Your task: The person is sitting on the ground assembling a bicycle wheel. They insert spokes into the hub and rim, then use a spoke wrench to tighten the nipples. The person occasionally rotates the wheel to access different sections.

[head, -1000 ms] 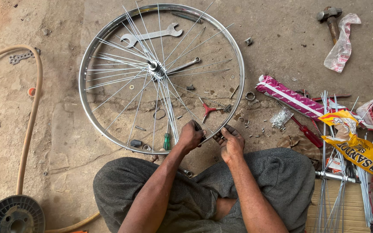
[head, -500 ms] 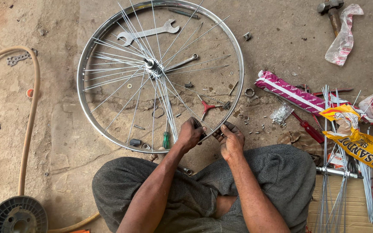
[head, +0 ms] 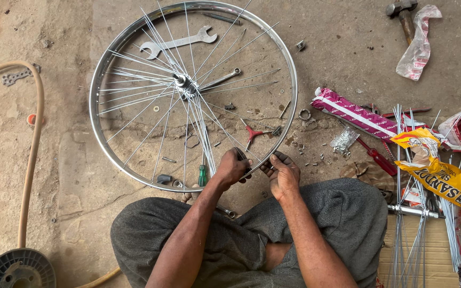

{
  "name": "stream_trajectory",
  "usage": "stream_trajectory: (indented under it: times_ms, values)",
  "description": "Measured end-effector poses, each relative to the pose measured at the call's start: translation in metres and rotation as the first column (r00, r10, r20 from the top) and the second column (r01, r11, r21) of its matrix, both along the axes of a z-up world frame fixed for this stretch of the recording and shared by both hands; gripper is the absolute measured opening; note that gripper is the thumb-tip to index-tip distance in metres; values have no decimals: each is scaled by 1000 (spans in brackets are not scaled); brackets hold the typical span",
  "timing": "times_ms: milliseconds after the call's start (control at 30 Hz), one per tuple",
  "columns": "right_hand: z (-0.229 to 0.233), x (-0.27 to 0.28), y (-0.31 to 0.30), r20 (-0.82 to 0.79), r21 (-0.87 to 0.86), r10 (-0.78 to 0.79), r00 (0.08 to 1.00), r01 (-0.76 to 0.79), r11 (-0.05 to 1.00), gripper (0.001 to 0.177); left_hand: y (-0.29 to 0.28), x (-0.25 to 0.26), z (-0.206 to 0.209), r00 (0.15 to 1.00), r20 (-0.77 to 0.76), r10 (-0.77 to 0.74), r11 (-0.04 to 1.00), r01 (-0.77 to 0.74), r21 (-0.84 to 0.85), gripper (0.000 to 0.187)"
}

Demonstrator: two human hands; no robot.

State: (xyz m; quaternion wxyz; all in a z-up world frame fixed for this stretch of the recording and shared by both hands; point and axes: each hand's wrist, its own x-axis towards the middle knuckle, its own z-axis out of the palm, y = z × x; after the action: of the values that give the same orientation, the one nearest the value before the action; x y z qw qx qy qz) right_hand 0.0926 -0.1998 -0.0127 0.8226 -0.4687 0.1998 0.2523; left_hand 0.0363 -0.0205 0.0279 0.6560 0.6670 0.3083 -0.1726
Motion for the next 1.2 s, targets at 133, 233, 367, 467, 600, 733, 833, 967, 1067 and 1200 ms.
stream_trajectory:
  times_ms: [133,233,367,467,600,733,833,967,1067,1200]
  values:
    - [7,-2,-2,22,15,10,1000,-11,1000,10,4,5,11,997,60,58,995,-53,-79,26]
    - [6,-12,-4,72,-22,21,997,-19,1000,9,4,5,22,981,110,157,985,-147,-95,23]
    - [2,-29,-3,80,-84,56,995,-49,995,10,11,10,36,990,1,141,974,-138,-179,20]
    - [3,-44,7,117,-74,98,988,-90,993,10,16,10,41,992,22,122,973,-115,-198,20]
    - [22,-49,16,285,-196,39,958,18,980,10,17,8,40,992,22,125,972,-118,-204,19]
    - [54,-15,5,358,-534,374,856,-140,833,37,17,8,38,993,6,119,972,-116,-203,18]
    - [67,4,5,64,-737,719,692,-453,502,54,14,5,37,993,13,114,978,-110,-179,19]
    - [77,12,8,13,-462,686,728,-604,650,43,17,7,45,994,32,100,986,-95,-136,22]
    - [76,9,1,31,-335,614,789,-571,750,40,13,6,47,989,50,141,981,-133,-141,22]
    - [57,-12,5,191,-331,349,918,-274,903,33,10,12,48,977,58,207,968,-196,-158,23]
